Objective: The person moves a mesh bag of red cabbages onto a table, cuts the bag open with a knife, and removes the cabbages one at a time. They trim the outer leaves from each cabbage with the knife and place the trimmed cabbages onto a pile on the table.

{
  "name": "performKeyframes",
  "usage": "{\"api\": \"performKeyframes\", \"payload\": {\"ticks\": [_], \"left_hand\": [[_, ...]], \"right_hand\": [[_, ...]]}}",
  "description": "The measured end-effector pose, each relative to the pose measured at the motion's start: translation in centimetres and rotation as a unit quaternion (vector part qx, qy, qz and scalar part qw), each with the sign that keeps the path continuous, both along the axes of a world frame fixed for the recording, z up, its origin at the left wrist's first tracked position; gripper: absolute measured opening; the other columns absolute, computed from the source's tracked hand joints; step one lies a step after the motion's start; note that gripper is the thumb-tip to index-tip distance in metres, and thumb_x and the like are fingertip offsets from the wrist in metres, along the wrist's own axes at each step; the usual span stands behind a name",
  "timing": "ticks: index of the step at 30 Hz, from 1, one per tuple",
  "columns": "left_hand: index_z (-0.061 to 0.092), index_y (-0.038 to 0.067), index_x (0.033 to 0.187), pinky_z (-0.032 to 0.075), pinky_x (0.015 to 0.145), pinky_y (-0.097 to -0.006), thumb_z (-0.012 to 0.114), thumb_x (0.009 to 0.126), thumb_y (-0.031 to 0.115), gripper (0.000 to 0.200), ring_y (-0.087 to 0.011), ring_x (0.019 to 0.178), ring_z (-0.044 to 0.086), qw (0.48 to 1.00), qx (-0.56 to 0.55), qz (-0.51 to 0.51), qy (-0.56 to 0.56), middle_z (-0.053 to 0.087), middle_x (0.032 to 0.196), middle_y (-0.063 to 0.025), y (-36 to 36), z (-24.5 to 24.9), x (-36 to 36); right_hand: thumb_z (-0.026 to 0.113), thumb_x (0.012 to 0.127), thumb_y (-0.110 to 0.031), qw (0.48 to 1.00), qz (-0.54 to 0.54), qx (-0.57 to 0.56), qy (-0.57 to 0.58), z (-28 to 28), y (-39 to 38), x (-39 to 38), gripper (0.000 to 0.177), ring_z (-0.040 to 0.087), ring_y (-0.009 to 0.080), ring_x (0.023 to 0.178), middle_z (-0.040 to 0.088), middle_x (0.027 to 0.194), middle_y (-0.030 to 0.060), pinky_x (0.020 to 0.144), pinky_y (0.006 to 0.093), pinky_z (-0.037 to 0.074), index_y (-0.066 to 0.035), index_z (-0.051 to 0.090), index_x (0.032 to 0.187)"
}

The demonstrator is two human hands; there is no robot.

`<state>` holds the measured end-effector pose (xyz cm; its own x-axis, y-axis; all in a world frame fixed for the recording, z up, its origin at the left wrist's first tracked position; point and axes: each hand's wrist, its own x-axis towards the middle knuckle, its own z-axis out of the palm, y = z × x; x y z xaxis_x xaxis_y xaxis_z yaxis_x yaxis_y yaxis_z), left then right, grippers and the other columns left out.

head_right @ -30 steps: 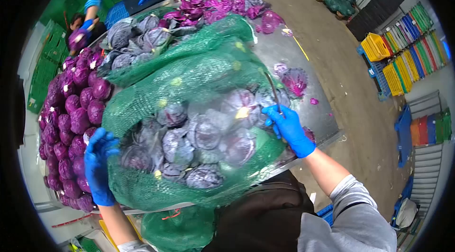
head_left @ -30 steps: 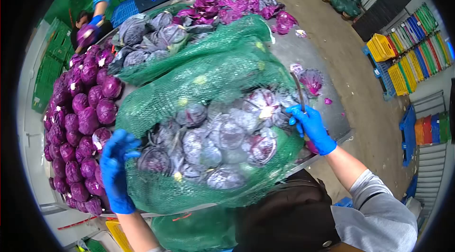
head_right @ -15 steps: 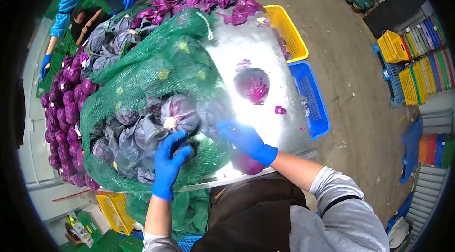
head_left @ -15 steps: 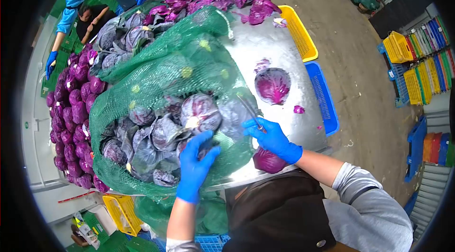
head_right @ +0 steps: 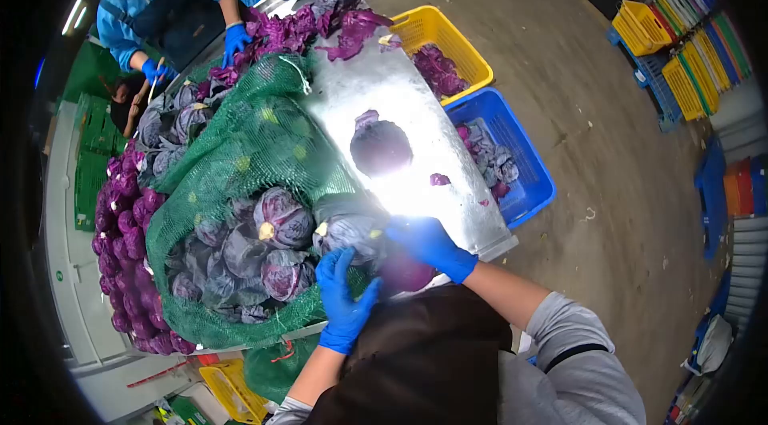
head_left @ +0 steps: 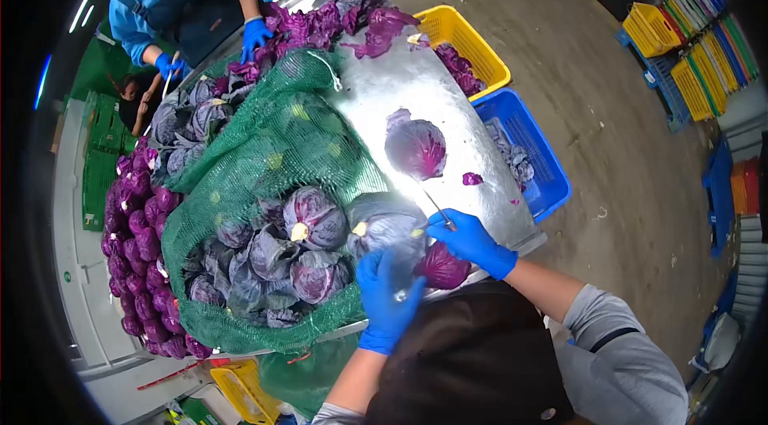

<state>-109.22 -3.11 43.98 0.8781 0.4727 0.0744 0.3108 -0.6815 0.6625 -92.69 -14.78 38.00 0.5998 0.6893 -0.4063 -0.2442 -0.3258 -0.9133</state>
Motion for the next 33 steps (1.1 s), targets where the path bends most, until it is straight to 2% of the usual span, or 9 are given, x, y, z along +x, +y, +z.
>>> {"api": "performKeyframes", "payload": {"ticks": [3,5,9,14,19,23,26,28,33], "left_hand": [[0.044,0.002,0.127,0.032,0.100,-0.0428,0.071,0.073,0.022,0.064,-0.0347,0.119,0.040,0.996,-0.017,0.063,-0.063,0.042,0.129,-0.0193,3.1,-1.1,-1.6],[0.030,0.002,0.138,0.026,0.107,-0.0405,0.073,0.070,0.024,0.083,-0.0336,0.127,0.033,0.985,-0.148,0.087,-0.033,0.035,0.136,-0.0203,4.5,-3.8,-1.1],[0.029,0.002,0.138,0.031,0.101,-0.0433,0.075,0.066,0.028,0.089,-0.0358,0.123,0.037,0.994,-0.108,-0.002,-0.018,0.040,0.131,-0.0217,3.5,-1.9,2.2],[0.032,0.003,0.137,0.034,0.097,-0.0463,0.069,0.072,0.024,0.078,-0.0400,0.114,0.044,0.986,0.116,-0.116,-0.023,0.047,0.123,-0.0243,2.5,-2.9,5.7],[0.041,-0.003,0.129,0.035,0.097,-0.0439,0.064,0.074,0.018,0.063,-0.0397,0.110,0.047,0.973,-0.113,-0.168,-0.108,0.048,0.121,-0.0250,5.3,-3.1,11.0],[0.042,-0.001,0.129,0.032,0.103,-0.0414,0.069,0.075,0.020,0.063,-0.0375,0.116,0.045,0.986,0.091,-0.082,-0.112,0.049,0.123,-0.0213,3.5,-0.8,9.6],[0.031,-0.002,0.135,0.031,0.103,-0.0430,0.074,0.070,0.024,0.082,-0.0383,0.117,0.043,0.995,0.022,-0.029,-0.095,0.042,0.129,-0.0247,2.1,-3.3,11.3],[0.026,-0.001,0.134,0.032,0.101,-0.0437,0.081,0.062,0.036,0.097,-0.0367,0.118,0.039,0.997,-0.030,0.023,-0.070,0.035,0.130,-0.0269,3.0,-3.8,13.8],[0.036,0.002,0.118,0.035,0.096,-0.0353,0.084,0.056,0.027,0.082,-0.0256,0.106,0.044,0.956,-0.267,0.080,-0.090,0.044,0.114,-0.0163,6.4,-6.2,16.6]], "right_hand": [[0.063,0.084,-0.022,0.994,-0.024,-0.084,0.062,-1.5,-2.1,-1.6,0.023,0.062,0.0146,0.072,0.067,0.090,0.0070,0.066,0.0282,0.050,-0.005,0.066,0.097],[0.061,0.084,-0.019,0.979,-0.028,-0.110,0.172,-3.5,-3.0,-2.4,0.019,0.062,0.0137,0.078,0.066,0.089,0.0065,0.069,0.0280,0.050,-0.005,0.065,0.097],[0.058,0.088,-0.015,0.974,-0.184,0.033,0.125,-7.9,-3.1,0.4,0.023,0.064,0.0184,0.077,0.063,0.088,0.0104,0.062,0.0272,0.050,0.002,0.057,0.104],[0.062,0.086,-0.017,0.903,-0.192,-0.067,-0.379,-1.6,-3.9,4.6,0.032,0.056,0.0098,0.072,0.061,0.095,0.0031,0.064,0.0241,0.049,-0.003,0.056,0.114],[0.066,0.082,-0.032,0.991,-0.132,0.004,-0.012,-2.1,-2.0,1.3,0.041,0.058,0.0118,0.059,0.063,0.074,0.0075,0.054,0.0272,0.047,-0.002,0.059,0.109],[0.063,0.084,-0.037,0.983,-0.166,-0.072,0.027,-1.9,-2.8,1.1,0.041,0.059,0.0132,0.057,0.061,0.073,0.0070,0.052,0.0269,0.048,-0.001,0.059,0.102],[0.063,0.085,-0.030,0.987,-0.136,-0.073,-0.035,-2.8,-3.4,1.3,0.037,0.060,0.0121,0.058,0.062,0.086,0.0059,0.048,0.0252,0.046,-0.005,0.056,0.111],[0.060,0.087,-0.026,0.926,-0.155,-0.035,-0.344,-3.7,-3.0,1.9,0.032,0.063,0.0172,0.070,0.063,0.086,0.0063,0.065,0.0290,0.050,-0.004,0.055,0.110],[0.055,0.088,-0.020,0.910,-0.158,-0.009,-0.383,-2.0,-3.0,3.1,0.023,0.063,0.0265,0.077,0.062,0.085,0.0143,0.074,0.0333,0.049,-0.004,0.054,0.105]]}}
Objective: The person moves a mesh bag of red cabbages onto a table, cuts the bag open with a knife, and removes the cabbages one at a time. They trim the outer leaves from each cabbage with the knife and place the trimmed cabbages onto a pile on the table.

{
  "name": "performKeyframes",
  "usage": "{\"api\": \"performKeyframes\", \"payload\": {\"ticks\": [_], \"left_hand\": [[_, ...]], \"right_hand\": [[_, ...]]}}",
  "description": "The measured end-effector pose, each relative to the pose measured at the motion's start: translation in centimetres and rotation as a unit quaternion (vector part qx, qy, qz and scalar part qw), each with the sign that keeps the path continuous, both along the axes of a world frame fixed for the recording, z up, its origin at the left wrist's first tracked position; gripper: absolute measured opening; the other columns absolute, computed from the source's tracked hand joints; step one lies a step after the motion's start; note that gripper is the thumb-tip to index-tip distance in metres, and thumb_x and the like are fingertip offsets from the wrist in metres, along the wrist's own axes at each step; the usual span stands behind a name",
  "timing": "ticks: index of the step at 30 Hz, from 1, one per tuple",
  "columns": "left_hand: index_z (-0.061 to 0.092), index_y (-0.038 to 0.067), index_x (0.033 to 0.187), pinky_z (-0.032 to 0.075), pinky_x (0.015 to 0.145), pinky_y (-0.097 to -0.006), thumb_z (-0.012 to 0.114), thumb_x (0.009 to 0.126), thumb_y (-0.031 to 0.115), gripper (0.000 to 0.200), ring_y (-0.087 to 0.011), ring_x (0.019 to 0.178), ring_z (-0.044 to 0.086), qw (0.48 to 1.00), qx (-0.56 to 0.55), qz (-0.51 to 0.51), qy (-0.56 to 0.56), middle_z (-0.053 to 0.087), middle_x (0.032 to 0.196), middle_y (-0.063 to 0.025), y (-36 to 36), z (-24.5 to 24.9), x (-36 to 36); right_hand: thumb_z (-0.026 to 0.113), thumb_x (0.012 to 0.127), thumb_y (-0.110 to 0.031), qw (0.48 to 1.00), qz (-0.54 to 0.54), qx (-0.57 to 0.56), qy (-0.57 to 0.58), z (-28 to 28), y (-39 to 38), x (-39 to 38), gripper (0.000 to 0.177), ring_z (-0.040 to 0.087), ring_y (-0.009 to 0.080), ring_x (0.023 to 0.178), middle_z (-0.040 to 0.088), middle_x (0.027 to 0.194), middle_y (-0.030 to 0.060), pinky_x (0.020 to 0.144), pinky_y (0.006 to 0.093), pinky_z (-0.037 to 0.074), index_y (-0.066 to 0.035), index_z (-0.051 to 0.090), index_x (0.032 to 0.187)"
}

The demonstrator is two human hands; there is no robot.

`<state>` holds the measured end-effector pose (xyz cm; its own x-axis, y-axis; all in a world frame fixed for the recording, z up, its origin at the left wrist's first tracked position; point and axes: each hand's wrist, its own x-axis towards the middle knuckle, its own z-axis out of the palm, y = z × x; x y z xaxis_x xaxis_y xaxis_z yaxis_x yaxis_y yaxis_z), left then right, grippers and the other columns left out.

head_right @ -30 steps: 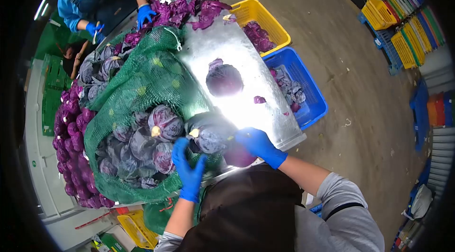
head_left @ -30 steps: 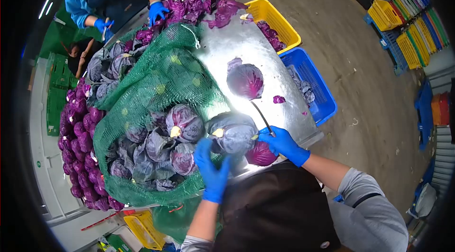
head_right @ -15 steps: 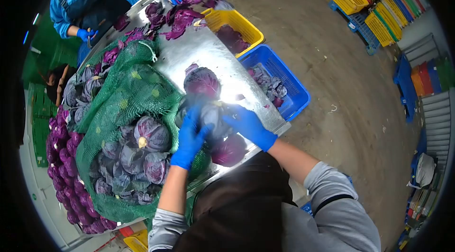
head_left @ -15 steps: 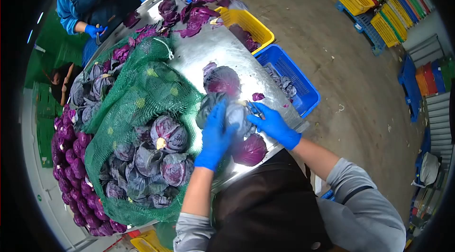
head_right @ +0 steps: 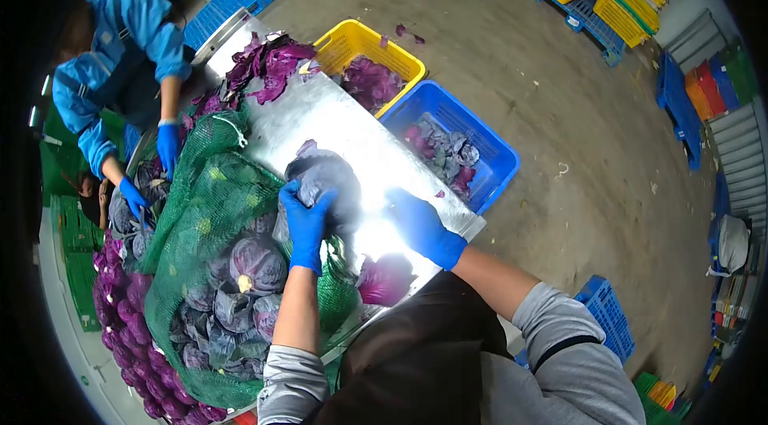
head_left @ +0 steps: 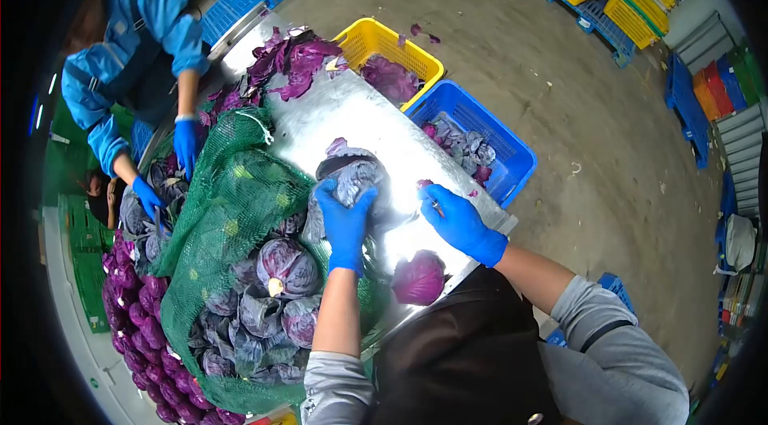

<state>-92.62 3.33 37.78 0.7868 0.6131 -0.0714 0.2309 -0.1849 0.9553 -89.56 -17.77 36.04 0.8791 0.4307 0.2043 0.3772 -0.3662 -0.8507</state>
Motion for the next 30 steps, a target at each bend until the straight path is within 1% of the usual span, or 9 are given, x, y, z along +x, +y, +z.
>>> {"api": "performKeyframes", "payload": {"ticks": [6,8,12,20,24,26,27,28,30], "left_hand": [[0.033,0.002,0.130,0.030,0.104,-0.0359,0.080,0.056,0.013,0.088,-0.0303,0.118,0.040,0.972,0.138,-0.186,-0.033,0.040,0.126,-0.0159,-0.6,1.1,-3.3],[0.031,0.005,0.136,0.027,0.108,-0.0381,0.081,0.055,0.015,0.096,-0.0335,0.124,0.036,0.960,0.190,-0.205,0.007,0.034,0.133,-0.0179,0.2,1.0,-3.2],[0.031,0.007,0.138,0.028,0.107,-0.0400,0.082,0.058,0.019,0.096,-0.0347,0.127,0.033,0.966,0.143,-0.214,0.022,0.033,0.136,-0.0186,0.6,1.0,-3.0],[0.032,0.007,0.138,0.028,0.107,-0.0400,0.080,0.058,0.015,0.093,-0.0341,0.127,0.034,0.975,0.074,-0.208,0.014,0.034,0.136,-0.0188,0.8,0.0,-2.5],[0.032,0.006,0.137,0.027,0.107,-0.0405,0.080,0.059,0.017,0.093,-0.0350,0.128,0.033,0.980,0.042,-0.196,-0.019,0.034,0.136,-0.0194,0.5,-0.7,-3.2],[0.031,0.005,0.137,0.025,0.108,-0.0412,0.080,0.059,0.018,0.093,-0.0356,0.129,0.031,0.971,0.131,-0.202,-0.001,0.033,0.137,-0.0194,0.1,0.0,-3.5],[0.033,0.005,0.136,0.023,0.109,-0.0417,0.080,0.058,0.017,0.091,-0.0354,0.129,0.031,0.976,0.105,-0.186,-0.032,0.033,0.137,-0.0194,-0.2,-0.2,-4.0],[0.033,0.005,0.136,0.023,0.109,-0.0417,0.080,0.058,0.017,0.091,-0.0354,0.129,0.031,0.976,0.106,-0.189,-0.036,0.033,0.137,-0.0194,-0.5,-0.1,-4.6],[0.036,0.005,0.134,0.022,0.109,-0.0420,0.080,0.058,0.016,0.088,-0.0357,0.129,0.030,0.976,0.127,-0.171,-0.052,0.033,0.137,-0.0198,-1.2,0.0,-5.5]], "right_hand": [[0.052,0.089,-0.020,0.984,0.076,-0.022,0.163,1.6,-0.5,-0.3,0.015,0.061,0.0355,0.068,0.059,0.069,0.0175,0.059,0.0402,0.048,-0.005,0.053,0.092],[0.051,0.088,-0.012,0.982,0.079,-0.070,0.156,1.0,0.2,-0.2,0.007,0.054,0.0196,0.065,0.053,0.072,0.0057,0.065,0.0322,0.046,-0.009,0.056,0.085],[0.049,0.088,-0.008,0.961,0.099,-0.054,0.251,0.8,1.1,0.9,0.009,0.053,0.0186,0.068,0.052,0.074,0.0048,0.066,0.0297,0.046,-0.011,0.056,0.083],[0.053,0.080,-0.012,0.906,0.263,-0.308,-0.122,-1.7,1.5,2.3,0.009,0.059,0.0252,0.077,0.056,0.082,0.0111,0.070,0.0334,0.048,-0.009,0.059,0.075],[0.054,0.080,-0.013,0.935,0.212,-0.285,-0.025,-3.3,2.0,2.1,0.010,0.060,0.0268,0.081,0.059,0.085,0.0119,0.072,0.0342,0.049,-0.008,0.063,0.082],[0.050,0.080,-0.014,0.896,0.251,-0.362,-0.058,-3.8,3.1,2.9,0.019,0.061,0.0328,0.071,0.058,0.083,0.0210,0.064,0.0428,0.049,-0.001,0.062,0.085],[0.049,0.081,-0.013,0.825,0.287,-0.426,-0.236,-6.4,3.5,3.1,0.025,0.062,0.0327,0.073,0.060,0.084,0.0196,0.064,0.0433,0.050,-0.003,0.060,0.101],[0.049,0.081,-0.013,0.825,0.282,-0.426,-0.239,-6.2,3.2,2.8,0.025,0.062,0.0327,0.073,0.060,0.084,0.0196,0.064,0.0433,0.050,-0.003,0.060,0.101],[0.049,0.083,-0.015,0.978,0.113,-0.149,0.088,-5.1,2.5,2.1,0.039,0.062,0.0337,0.074,0.061,0.083,0.0191,0.063,0.0415,0.050,-0.009,0.050,0.122]]}}
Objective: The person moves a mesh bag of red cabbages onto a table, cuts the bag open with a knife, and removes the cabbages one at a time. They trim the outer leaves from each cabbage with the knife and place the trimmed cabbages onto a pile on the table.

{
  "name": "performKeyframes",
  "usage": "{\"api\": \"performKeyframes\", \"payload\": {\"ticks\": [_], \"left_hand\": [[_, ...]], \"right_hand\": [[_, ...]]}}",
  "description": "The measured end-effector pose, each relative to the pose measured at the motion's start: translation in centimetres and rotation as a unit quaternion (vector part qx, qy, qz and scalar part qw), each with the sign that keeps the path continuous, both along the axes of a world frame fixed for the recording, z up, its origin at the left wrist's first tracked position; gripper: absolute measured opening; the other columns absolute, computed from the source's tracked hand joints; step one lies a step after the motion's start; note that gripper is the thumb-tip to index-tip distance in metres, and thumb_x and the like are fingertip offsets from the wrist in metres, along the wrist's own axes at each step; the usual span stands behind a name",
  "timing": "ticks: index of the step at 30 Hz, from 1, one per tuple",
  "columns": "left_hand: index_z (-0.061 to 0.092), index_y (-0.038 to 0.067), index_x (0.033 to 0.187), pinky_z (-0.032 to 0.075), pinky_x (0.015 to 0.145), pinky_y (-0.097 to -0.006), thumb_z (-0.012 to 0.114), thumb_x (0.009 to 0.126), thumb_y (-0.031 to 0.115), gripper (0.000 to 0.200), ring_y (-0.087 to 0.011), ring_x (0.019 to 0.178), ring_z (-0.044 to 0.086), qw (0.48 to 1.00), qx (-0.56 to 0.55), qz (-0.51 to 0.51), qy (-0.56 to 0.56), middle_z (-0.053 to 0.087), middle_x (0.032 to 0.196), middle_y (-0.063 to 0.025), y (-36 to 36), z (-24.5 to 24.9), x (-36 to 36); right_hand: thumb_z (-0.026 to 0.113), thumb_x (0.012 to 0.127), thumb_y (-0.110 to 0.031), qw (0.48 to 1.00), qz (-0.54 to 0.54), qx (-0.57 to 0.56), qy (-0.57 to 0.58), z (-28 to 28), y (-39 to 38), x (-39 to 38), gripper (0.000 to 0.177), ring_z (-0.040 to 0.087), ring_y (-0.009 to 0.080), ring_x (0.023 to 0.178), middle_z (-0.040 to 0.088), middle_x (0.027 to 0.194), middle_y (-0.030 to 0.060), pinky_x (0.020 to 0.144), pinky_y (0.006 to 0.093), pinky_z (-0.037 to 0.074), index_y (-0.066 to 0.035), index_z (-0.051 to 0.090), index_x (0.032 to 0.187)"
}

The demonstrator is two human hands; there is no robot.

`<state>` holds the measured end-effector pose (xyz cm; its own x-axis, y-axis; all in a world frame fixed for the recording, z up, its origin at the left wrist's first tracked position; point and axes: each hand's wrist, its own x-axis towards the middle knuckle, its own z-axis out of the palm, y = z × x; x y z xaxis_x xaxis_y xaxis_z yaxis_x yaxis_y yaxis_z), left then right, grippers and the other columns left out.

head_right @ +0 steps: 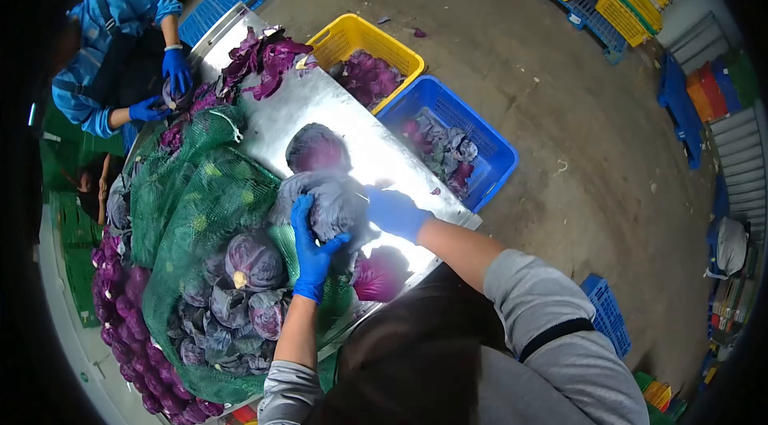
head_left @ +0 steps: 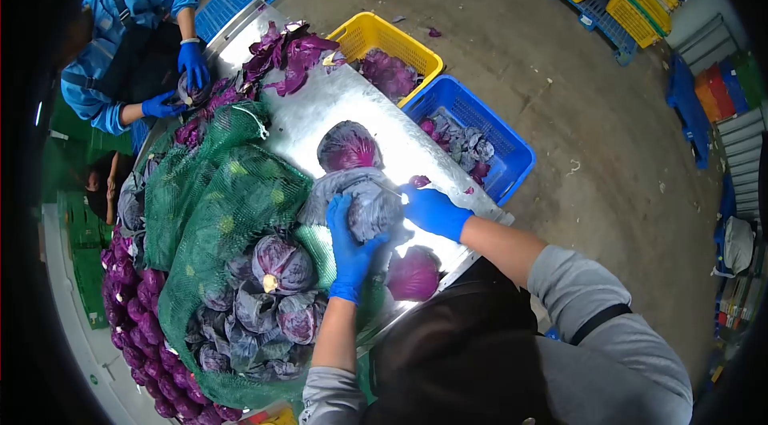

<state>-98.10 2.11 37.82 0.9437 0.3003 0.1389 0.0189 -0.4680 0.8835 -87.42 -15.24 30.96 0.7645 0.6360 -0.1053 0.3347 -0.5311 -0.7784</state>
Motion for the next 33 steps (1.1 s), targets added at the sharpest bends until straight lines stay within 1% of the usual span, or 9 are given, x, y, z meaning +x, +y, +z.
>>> {"api": "performKeyframes", "payload": {"ticks": [3,5,8,11,14,21,25,30,33], "left_hand": [[0.043,0.004,0.127,0.023,0.108,-0.0374,0.073,0.068,0.008,0.067,-0.0296,0.129,0.032,0.995,-0.094,0.015,-0.024,0.038,0.134,-0.0151,-1.5,-0.4,-1.8],[0.050,0.004,0.118,0.031,0.102,-0.0333,0.061,0.083,0.006,0.036,-0.0226,0.120,0.042,0.971,-0.227,0.061,-0.039,0.047,0.126,-0.0097,-2.2,-1.0,-3.0],[0.046,0.000,0.118,0.039,0.092,-0.0253,0.063,0.086,0.018,0.040,-0.0148,0.107,0.049,0.800,-0.572,0.180,0.001,0.052,0.113,-0.0066,-1.4,-0.4,-2.2],[0.030,-0.004,0.132,0.029,0.103,-0.0360,0.071,0.077,0.023,0.073,-0.0268,0.123,0.035,0.954,-0.173,0.242,0.038,0.032,0.134,-0.0189,-4.5,3.7,-0.8],[0.023,-0.005,0.136,0.017,0.109,-0.0459,0.076,0.067,0.030,0.094,-0.0391,0.132,0.020,0.954,0.213,0.178,-0.116,0.020,0.142,-0.0252,-5.8,7.8,-0.6],[0.012,-0.005,0.140,0.018,0.110,-0.0358,0.082,0.060,0.016,0.108,-0.0296,0.131,0.024,0.977,-0.113,0.183,0.017,0.021,0.142,-0.0206,-5.3,0.0,0.7],[0.022,0.000,0.139,0.031,0.104,-0.0336,0.076,0.066,0.004,0.091,-0.0256,0.122,0.039,0.926,-0.326,0.190,0.022,0.033,0.137,-0.0174,-4.0,1.3,-2.1],[0.037,0.002,0.135,0.033,0.102,-0.0309,0.072,0.073,0.005,0.071,-0.0194,0.116,0.045,0.955,-0.271,0.088,0.080,0.044,0.132,-0.0096,-2.4,0.1,-3.9],[0.045,0.003,0.130,0.039,0.095,-0.0283,0.065,0.082,0.009,0.052,-0.0158,0.109,0.050,0.919,-0.370,0.101,0.094,0.052,0.123,-0.0107,-1.5,-1.1,-3.4]], "right_hand": [[0.051,0.084,-0.018,0.986,0.022,0.057,0.157,2.8,-2.0,-0.7,0.057,0.062,0.0340,0.072,0.061,0.088,0.0213,0.063,0.0404,0.050,-0.015,0.033,0.138],[0.052,0.083,-0.016,0.994,0.031,0.038,0.099,7.6,-3.6,-0.9,0.061,0.062,0.0330,0.072,0.061,0.092,0.0212,0.064,0.0399,0.050,-0.017,0.030,0.140],[0.053,0.082,-0.011,0.997,0.043,0.053,-0.049,8.6,-5.2,-1.8,0.066,0.064,0.0309,0.074,0.061,0.103,0.0198,0.065,0.0392,0.050,-0.018,0.027,0.142],[0.053,0.081,-0.009,0.998,0.025,-0.032,-0.037,9.7,-5.1,-3.0,0.066,0.064,0.0312,0.075,0.060,0.108,0.0190,0.064,0.0386,0.051,-0.017,0.027,0.142],[0.050,0.080,-0.012,0.995,-0.013,-0.018,-0.102,9.8,-4.6,-2.9,0.053,0.065,0.0266,0.067,0.063,0.103,0.0121,0.060,0.0345,0.053,-0.016,0.045,0.132],[0.052,0.084,-0.012,0.998,-0.035,0.061,-0.006,7.4,-5.1,-1.5,0.047,0.063,0.0210,0.069,0.064,0.079,0.0150,0.064,0.0319,0.051,-0.013,0.047,0.130],[0.051,0.083,-0.016,0.996,-0.072,-0.034,0.040,4.8,-7.0,2.7,0.043,0.062,0.0310,0.067,0.062,0.075,0.0193,0.061,0.0409,0.047,-0.010,0.050,0.126],[0.050,0.084,-0.018,0.964,-0.124,-0.195,-0.133,6.5,-8.6,7.3,0.023,0.060,0.0393,0.075,0.061,0.080,0.0227,0.064,0.0470,0.046,-0.005,0.059,0.100],[0.056,0.084,-0.018,0.995,-0.102,-0.006,-0.007,14.5,-5.5,3.6,0.021,0.063,0.0299,0.072,0.063,0.082,0.0174,0.065,0.0387,0.050,0.000,0.060,0.094]]}}
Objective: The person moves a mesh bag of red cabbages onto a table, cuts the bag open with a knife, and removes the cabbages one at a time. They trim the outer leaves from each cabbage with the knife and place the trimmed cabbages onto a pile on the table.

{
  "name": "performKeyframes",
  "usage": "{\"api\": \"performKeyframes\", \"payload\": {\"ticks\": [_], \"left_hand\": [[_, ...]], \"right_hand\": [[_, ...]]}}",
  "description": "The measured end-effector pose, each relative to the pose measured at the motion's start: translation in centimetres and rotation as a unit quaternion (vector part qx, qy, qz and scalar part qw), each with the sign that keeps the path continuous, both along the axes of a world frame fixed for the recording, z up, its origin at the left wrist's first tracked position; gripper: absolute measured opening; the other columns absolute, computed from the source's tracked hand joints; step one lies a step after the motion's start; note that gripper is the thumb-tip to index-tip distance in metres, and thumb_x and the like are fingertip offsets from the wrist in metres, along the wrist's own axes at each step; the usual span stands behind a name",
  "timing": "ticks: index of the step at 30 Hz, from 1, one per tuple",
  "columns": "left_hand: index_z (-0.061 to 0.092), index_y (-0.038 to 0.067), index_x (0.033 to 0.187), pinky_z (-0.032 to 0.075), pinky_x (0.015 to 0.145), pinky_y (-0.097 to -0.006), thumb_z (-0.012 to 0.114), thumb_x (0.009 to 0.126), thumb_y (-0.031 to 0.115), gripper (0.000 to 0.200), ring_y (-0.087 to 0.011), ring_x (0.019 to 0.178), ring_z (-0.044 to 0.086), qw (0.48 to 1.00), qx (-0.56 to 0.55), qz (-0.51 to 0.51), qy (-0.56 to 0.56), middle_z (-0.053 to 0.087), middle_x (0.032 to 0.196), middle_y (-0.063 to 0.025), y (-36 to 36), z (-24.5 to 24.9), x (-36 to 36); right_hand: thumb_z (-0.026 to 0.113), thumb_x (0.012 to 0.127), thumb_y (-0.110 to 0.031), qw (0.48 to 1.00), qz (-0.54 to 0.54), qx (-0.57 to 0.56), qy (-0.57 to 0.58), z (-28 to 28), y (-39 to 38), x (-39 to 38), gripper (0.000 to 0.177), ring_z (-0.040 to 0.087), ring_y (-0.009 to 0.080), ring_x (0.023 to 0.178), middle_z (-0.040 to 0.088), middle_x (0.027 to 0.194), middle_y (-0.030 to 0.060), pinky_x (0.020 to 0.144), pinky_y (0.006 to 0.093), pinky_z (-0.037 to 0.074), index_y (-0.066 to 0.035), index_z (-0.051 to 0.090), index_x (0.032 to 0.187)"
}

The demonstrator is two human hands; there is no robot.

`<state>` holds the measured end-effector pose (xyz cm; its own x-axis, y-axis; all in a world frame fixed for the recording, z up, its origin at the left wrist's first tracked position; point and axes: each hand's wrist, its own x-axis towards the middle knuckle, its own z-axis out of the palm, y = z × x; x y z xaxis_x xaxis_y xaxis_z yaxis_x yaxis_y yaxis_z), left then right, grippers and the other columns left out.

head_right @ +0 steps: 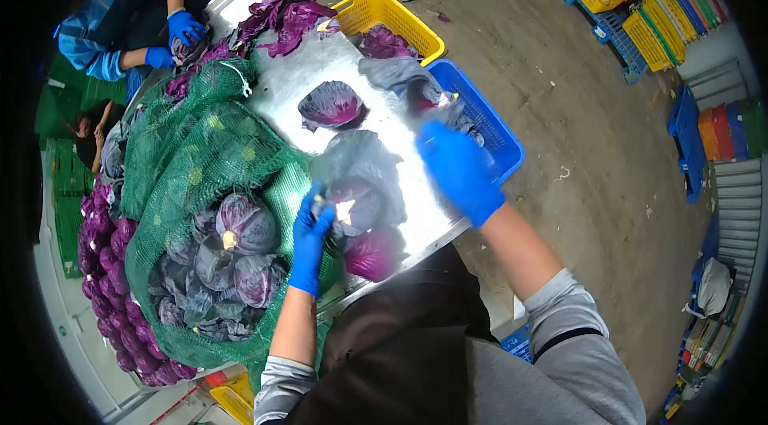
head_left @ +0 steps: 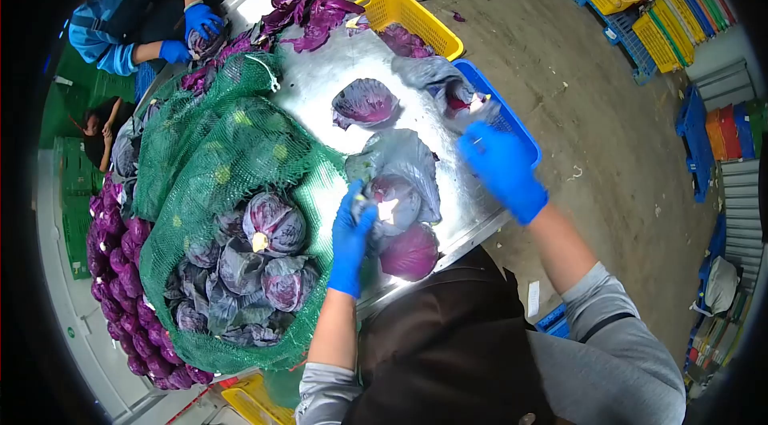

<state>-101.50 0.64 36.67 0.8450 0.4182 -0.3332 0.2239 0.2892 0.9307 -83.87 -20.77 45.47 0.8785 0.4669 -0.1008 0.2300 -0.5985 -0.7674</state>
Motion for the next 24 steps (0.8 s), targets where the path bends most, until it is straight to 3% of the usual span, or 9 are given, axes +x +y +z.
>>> {"api": "performKeyframes", "payload": {"ticks": [2,3,4,5,7,10,12,17,24], "left_hand": [[0.046,0.001,0.128,0.041,0.091,-0.0279,0.063,0.085,0.012,0.047,-0.0143,0.105,0.051,0.994,-0.054,0.065,0.068,0.053,0.121,-0.0116,2.2,0.4,1.2],[0.045,0.000,0.128,0.041,0.092,-0.0295,0.062,0.086,0.014,0.047,-0.0155,0.105,0.052,0.983,-0.083,0.090,0.136,0.053,0.120,-0.0124,3.2,0.5,1.3],[0.040,-0.003,0.131,0.034,0.100,-0.0348,0.059,0.087,0.014,0.050,-0.0208,0.114,0.048,0.943,0.306,0.131,0.004,0.050,0.124,-0.0144,3.1,-1.0,0.9],[0.040,-0.003,0.131,0.034,0.100,-0.0348,0.059,0.087,0.014,0.050,-0.0208,0.114,0.048,0.943,0.308,0.129,0.004,0.050,0.124,-0.0144,2.3,1.1,0.5],[0.036,-0.003,0.132,0.031,0.103,-0.0414,0.062,0.083,0.011,0.058,-0.0285,0.121,0.042,0.787,0.605,0.113,-0.037,0.043,0.131,-0.0180,-0.1,7.4,-0.2],[0.025,-0.006,0.136,0.025,0.107,-0.0378,0.069,0.075,0.016,0.079,-0.0311,0.129,0.031,0.970,0.239,0.031,-0.038,0.030,0.140,-0.0215,-3.3,3.8,-1.5],[0.021,-0.006,0.137,0.027,0.106,-0.0371,0.073,0.072,0.020,0.087,-0.0314,0.126,0.034,0.968,0.252,0.003,-0.015,0.032,0.137,-0.0222,-5.1,2.0,0.8],[0.018,-0.007,0.137,0.037,0.098,-0.0373,0.080,0.061,0.034,0.106,-0.0329,0.117,0.043,0.936,0.338,-0.069,0.065,0.038,0.128,-0.0225,-4.4,1.3,4.3],[0.025,-0.007,0.131,0.042,0.092,-0.0405,0.080,0.060,0.037,0.100,-0.0343,0.110,0.048,0.976,0.191,-0.094,0.036,0.041,0.122,-0.0230,-4.0,-0.1,5.1]], "right_hand": [[0.066,0.081,-0.017,0.982,0.093,0.154,0.061,-2.4,2.9,-3.6,0.045,0.063,0.0165,0.081,0.066,0.095,0.0074,0.075,0.0316,0.051,-0.007,0.053,0.123],[0.067,0.081,-0.023,0.976,0.159,0.122,0.087,-2.2,4.4,-4.3,0.051,0.062,0.0140,0.079,0.065,0.099,0.0061,0.073,0.0287,0.051,-0.010,0.050,0.127],[0.068,0.081,-0.027,0.961,0.169,0.178,-0.129,-7.0,5.7,-5.1,0.054,0.060,0.0096,0.072,0.064,0.100,0.0044,0.068,0.0249,0.051,-0.011,0.049,0.128],[0.068,0.081,-0.027,0.961,0.167,0.180,-0.128,-6.9,5.6,-5.4,0.054,0.060,0.0096,0.072,0.064,0.100,0.0044,0.068,0.0249,0.051,-0.011,0.049,0.128],[0.069,0.080,-0.028,0.979,0.163,0.113,0.054,-5.6,5.4,-5.0,0.054,0.061,0.0114,0.080,0.064,0.102,0.0046,0.073,0.0264,0.050,-0.011,0.049,0.128],[0.067,0.079,-0.039,0.991,0.106,0.057,0.050,-4.5,4.7,-5.7,0.051,0.063,0.0232,0.084,0.063,0.103,0.0095,0.076,0.0336,0.050,-0.008,0.054,0.118],[0.068,0.077,-0.042,0.997,0.076,0.023,-0.012,-4.3,4.4,-5.6,0.053,0.063,0.0270,0.085,0.061,0.106,0.0120,0.076,0.0358,0.049,-0.008,0.055,0.116],[0.058,0.084,-0.044,0.988,0.127,-0.055,-0.074,-3.9,2.6,-4.9,0.057,0.062,0.0300,0.063,0.062,0.078,0.0143,0.059,0.0380,0.050,-0.009,0.044,0.127],[0.049,0.089,-0.040,0.964,0.186,-0.086,-0.172,-5.4,2.9,-4.7,0.057,0.064,0.0260,0.063,0.065,0.084,0.0166,0.051,0.0355,0.048,-0.010,0.037,0.135]]}}
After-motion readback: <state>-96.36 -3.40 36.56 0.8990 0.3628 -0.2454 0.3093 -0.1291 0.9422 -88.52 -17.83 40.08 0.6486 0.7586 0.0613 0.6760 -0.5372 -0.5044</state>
